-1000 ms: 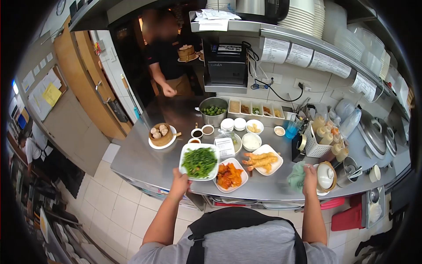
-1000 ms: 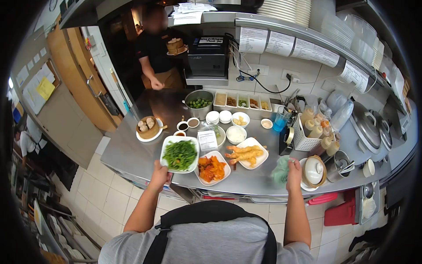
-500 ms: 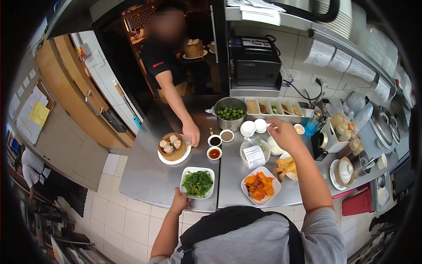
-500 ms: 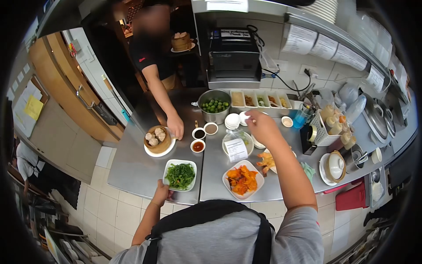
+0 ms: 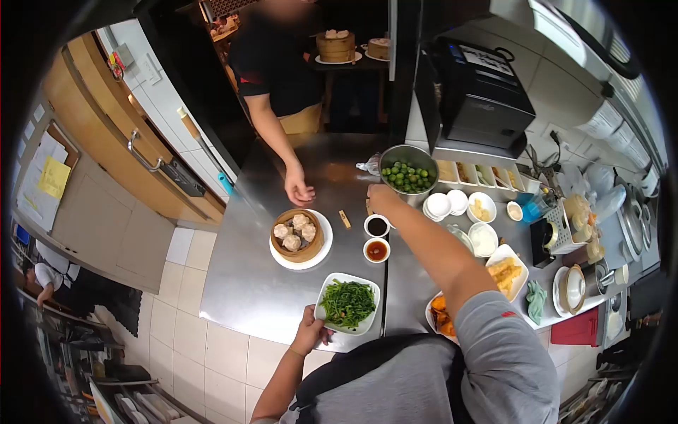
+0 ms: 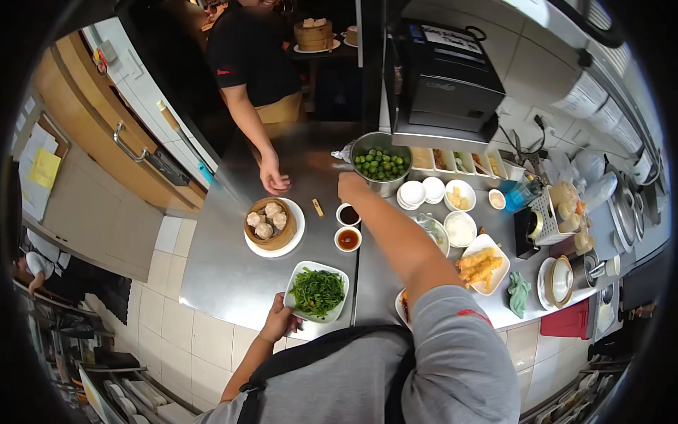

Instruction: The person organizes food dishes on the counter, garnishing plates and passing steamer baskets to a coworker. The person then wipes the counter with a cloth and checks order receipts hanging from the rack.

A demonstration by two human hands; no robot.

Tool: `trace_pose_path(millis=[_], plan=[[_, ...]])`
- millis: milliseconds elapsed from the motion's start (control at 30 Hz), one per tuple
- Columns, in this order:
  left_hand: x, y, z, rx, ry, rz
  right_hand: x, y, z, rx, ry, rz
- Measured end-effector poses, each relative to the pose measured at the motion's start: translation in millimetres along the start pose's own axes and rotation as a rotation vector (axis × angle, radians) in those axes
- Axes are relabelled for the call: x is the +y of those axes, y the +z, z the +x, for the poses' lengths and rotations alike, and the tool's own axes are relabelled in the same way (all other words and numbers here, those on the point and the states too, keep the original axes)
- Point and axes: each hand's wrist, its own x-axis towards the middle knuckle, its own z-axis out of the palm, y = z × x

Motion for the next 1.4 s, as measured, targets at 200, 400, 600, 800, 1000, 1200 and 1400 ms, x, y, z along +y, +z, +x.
trace_pose_path(millis=[200,400,600,800,1000,1200,1400], plan=[[1,-2,2,-0.005,-0.004,-0.064,-19,33,7,0.016,0.079,0.055],[-6,0,6,-0.005,0.027,-0.027,-55,-102,-70,0.649,-0.403,0.143],[0,8,2,0.024,0.007,0.028,92,-174,-204,1.036,-0.135,0.041],[-7,19,0,0.14,0.028,0.092,226,-147,-268,0.927,0.314,0.125],[-8,40,-12,0.236,0.037,0.084,368,-93,-370,0.027,0.244,-0.337],[-28,58,-16,0.368,0.099,-0.062,295,-90,-430,0.188,0.593,0.604],[-42,88,-47,0.539,0.176,-0.207,345,-90,-489,0.263,0.548,0.544]])
